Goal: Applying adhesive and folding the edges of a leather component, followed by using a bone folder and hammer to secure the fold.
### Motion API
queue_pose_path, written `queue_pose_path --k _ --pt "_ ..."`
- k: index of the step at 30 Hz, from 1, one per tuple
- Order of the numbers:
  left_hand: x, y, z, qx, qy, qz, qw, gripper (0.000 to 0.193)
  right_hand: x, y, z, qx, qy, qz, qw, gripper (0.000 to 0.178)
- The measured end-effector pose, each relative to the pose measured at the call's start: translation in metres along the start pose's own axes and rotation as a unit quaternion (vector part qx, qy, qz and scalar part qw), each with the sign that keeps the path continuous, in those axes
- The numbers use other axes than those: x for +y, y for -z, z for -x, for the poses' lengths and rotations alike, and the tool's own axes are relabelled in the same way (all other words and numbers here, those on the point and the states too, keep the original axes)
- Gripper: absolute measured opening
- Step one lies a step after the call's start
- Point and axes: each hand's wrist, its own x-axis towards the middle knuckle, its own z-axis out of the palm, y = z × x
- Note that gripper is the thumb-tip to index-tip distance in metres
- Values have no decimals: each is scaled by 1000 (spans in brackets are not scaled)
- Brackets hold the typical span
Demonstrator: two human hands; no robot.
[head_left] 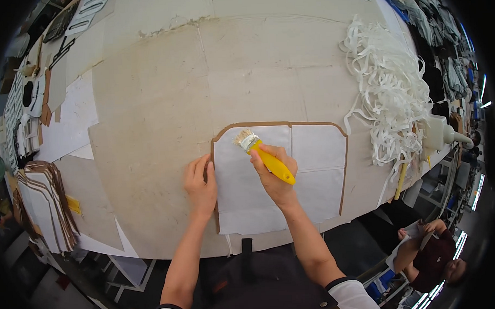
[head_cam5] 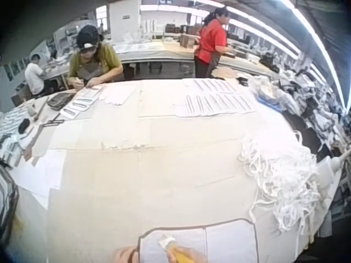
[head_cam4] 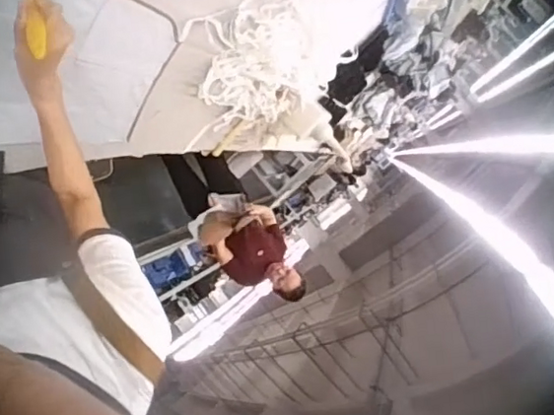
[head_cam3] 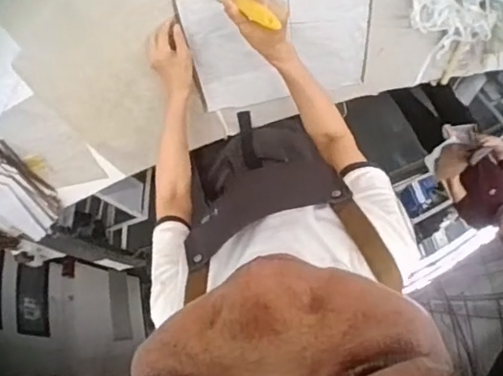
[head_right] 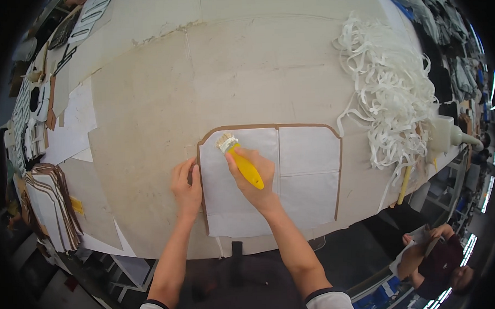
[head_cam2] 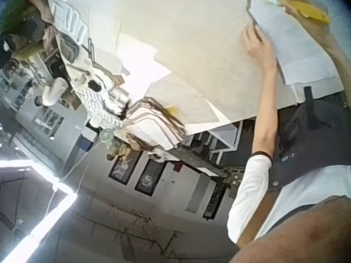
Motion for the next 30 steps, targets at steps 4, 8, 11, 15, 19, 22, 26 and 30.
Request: queue_pose_path --k 4,8,11,15,19,22,26,30 --pt "-18 -5 -20 17 -123 -104 987 28 3 -19 -7 -11 45 44 998 24" --pt "-30 -7 -27 -9 -198 -139 970 34 2 -29 -9 4 83 68 994 24" --pt "-37 -5 -25 -9 -223 -150 963 35 2 -39 -5 -10 108 97 989 27" --pt "-33 -8 -26 2 -221 -143 965 32 4 -44 -5 -35 141 64 987 30" --pt "-35 -7 -26 13 -225 -133 965 30 8 -46 -5 -14 119 124 985 31" --pt "-35 -6 -25 10 -220 -127 967 30 7 -49 -7 -37 185 94 978 30" --pt "-40 -2 -25 11 -222 -134 966 30 14 -46 -6 11 113 126 985 29" --pt "-37 -6 -26 7 -214 -119 969 31 10 -47 -2 24 112 129 985 30"
